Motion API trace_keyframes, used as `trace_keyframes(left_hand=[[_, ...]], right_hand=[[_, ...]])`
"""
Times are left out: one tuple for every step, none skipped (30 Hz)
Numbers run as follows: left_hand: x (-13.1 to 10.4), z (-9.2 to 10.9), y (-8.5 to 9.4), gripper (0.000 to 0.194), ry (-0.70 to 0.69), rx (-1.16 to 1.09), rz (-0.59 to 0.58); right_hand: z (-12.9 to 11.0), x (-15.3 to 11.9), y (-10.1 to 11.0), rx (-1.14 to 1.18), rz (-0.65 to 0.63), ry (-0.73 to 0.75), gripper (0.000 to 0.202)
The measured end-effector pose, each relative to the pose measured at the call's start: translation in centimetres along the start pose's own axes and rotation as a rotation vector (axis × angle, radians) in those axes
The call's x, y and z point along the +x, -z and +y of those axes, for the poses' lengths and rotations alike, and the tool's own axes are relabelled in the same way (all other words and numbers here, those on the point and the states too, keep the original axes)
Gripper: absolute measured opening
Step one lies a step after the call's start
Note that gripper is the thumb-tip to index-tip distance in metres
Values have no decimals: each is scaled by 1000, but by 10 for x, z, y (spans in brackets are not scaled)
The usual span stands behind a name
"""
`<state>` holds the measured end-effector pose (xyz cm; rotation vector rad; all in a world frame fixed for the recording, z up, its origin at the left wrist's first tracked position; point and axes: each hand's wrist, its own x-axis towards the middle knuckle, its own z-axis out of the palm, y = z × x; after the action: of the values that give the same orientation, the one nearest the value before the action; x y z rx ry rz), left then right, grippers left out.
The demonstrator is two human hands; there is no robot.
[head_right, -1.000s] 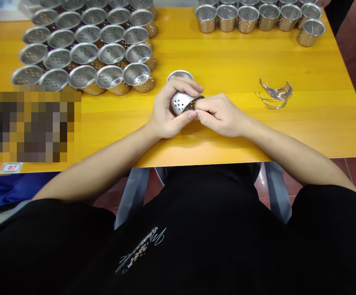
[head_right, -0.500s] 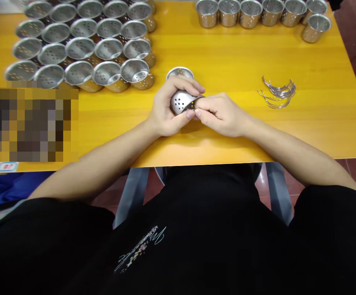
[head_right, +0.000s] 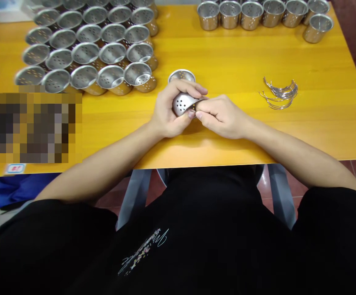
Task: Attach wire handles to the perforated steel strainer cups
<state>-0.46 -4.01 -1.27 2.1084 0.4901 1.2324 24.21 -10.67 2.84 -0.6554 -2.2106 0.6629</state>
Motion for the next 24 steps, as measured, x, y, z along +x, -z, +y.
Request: trace_keyframes(left_hand=[[1,2,0,84,-13,-7,4],[2,4,-1,78,-38,-18,8],[3,5,-1,70,-73,-33,12],[3,5,-2,61,-110,-49,17],[3,4,-2,54,-146,-62,21],[3,2,-3,50,-170,-71,21],[3,-1,-4,49,-182,-72,17],[2,-4,-4,51,-186,-73,12],[1,-8,-4,54,-179,-73,4],[0,-11,-4,56,-169,-74,-1],[-1,-15,-3,59,-155,-77,-8],[-2,-17,-2,61,-140,-82,-20],[-3,-19,-1,64,-126,-89,-40],[-3,-20,0,69,-111,-100,-66],[-4,-21,1,74,-97,-117,-95],[-5,-21,1,80,-87,-141,-124],[-6,-21,1,86,-79,-166,-151],[-7,-21,1,91,-73,-191,-174],[-7,-22,0,95,-65,-210,-191],[-7,-22,-1,98,-54,-222,-205],[-7,-23,-3,101,-39,-227,-209],[-6,-24,-5,103,-26,-232,-200],[-4,-25,-7,104,-17,-244,-181],[-3,-27,-9,103,-12,-265,-152]], right_hand=[[-1,1,0,16,0,-8,68],[-2,1,1,31,-2,-20,68],[-3,1,1,45,-2,-33,69],[-3,1,1,55,-2,-46,70],[-3,1,1,59,-3,-59,71],[-2,1,1,60,-3,-72,73],[0,1,1,62,-4,-83,74],[1,0,0,68,-4,-94,75],[3,0,0,78,-6,-106,75],[5,-1,-1,91,-5,-117,75],[7,-1,-1,107,-2,-124,75],[8,-2,-1,125,2,-127,74],[9,-2,0,145,4,-130,74],[9,-3,1,165,8,-139,74],[9,-4,3,189,14,-157,74],[9,-5,4,215,23,-183,74],[9,-6,5,241,35,-215,74],[8,-6,6,265,51,-247,74],[8,-6,7,286,71,-272,73],[8,-6,7,302,97,-291,73],[8,-5,7,316,127,-305,73],[8,-4,6,329,163,-317,73],[8,-2,6,340,203,-330,71],[9,0,5,349,243,-343,70]])
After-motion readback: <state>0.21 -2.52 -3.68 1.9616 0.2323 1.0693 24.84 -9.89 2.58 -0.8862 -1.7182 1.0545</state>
